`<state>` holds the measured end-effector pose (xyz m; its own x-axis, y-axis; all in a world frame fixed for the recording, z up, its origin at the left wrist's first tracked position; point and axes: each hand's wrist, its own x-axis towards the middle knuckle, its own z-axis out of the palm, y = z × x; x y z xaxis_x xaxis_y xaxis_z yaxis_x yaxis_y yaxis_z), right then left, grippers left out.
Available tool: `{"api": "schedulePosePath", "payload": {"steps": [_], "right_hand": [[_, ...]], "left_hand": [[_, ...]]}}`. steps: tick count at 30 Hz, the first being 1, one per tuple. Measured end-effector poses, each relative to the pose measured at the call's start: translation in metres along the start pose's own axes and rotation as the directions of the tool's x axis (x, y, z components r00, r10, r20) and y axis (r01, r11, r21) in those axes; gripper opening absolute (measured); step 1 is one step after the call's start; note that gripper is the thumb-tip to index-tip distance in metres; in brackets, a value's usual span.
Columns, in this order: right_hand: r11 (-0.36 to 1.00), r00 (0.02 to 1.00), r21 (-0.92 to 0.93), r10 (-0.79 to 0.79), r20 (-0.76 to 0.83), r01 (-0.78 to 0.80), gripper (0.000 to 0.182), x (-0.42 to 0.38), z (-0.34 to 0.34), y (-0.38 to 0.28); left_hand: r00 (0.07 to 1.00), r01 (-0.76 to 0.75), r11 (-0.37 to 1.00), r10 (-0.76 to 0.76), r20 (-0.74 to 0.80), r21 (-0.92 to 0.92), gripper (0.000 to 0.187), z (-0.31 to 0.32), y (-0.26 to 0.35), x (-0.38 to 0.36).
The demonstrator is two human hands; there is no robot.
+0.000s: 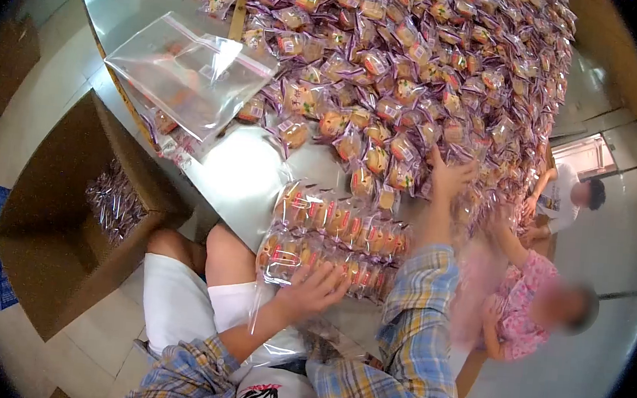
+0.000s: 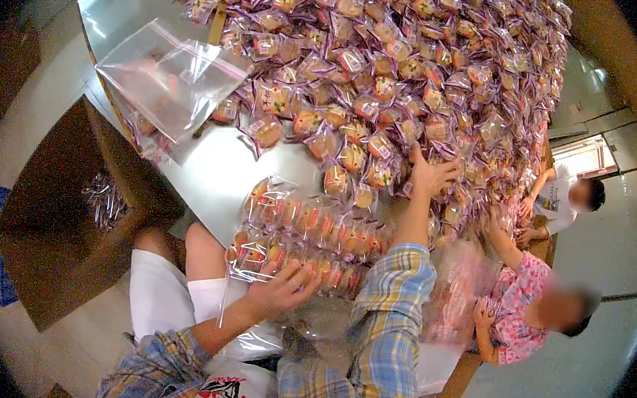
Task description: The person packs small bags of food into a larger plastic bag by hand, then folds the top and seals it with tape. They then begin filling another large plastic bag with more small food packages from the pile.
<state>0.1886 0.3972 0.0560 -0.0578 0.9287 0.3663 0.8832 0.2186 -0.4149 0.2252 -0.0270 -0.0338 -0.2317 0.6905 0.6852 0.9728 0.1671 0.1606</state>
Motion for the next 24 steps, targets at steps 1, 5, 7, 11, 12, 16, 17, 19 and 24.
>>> {"api": "schedulePosePath", "payload": {"steps": [1,5,7,11,12,16,17,19,24], "right_hand": [[0.999,0.999,-0.019,0.031,0.011,-0.031,0.133,0.008,0.008,0.0],[0.992,0.99,-0.025,0.121,0.068,-0.12,0.124,0.03,0.023,0.01],[0.99,0.987,0.006,0.137,0.087,-0.138,0.116,0.029,0.024,0.014],[0.984,0.973,0.013,0.174,0.15,-0.178,0.109,0.031,0.023,0.015],[0.981,0.969,0.007,0.192,0.157,-0.195,0.101,0.033,0.021,0.016],[0.99,0.987,0.082,0.109,0.115,-0.119,0.079,0.002,0.004,0.013],[0.989,0.994,0.098,0.103,0.047,-0.108,0.074,-0.002,0.008,0.013],[0.995,0.997,0.061,0.081,-0.019,-0.08,0.066,-0.006,0.012,0.018],[0.963,0.999,0.267,0.041,-0.013,-0.036,0.054,0.007,-0.004,0.03]], "left_hand": [[1.0,-0.008,1.0,0.008,0.001,0.0,0.038,0.0,-0.002,0.0],[0.998,-0.005,0.994,0.013,0.068,-0.111,0.041,-0.009,-0.008,0.002],[0.996,-0.021,0.995,0.029,0.082,-0.094,0.043,-0.012,-0.008,0.001],[0.99,0.041,0.991,-0.024,0.137,-0.13,0.046,-0.018,-0.002,0.003],[0.991,0.047,0.991,-0.031,0.129,-0.123,0.046,-0.017,-0.002,0.002],[0.993,0.042,0.997,-0.034,0.117,-0.067,0.05,-0.018,0.001,0.003],[0.992,0.038,0.998,-0.032,0.119,-0.054,0.05,-0.019,-0.001,0.004],[0.997,0.066,0.994,-0.063,0.034,-0.085,0.048,-0.015,0.003,0.005],[0.994,0.109,0.985,-0.107,0.023,-0.133,0.043,-0.017,0.008,0.005]]}}
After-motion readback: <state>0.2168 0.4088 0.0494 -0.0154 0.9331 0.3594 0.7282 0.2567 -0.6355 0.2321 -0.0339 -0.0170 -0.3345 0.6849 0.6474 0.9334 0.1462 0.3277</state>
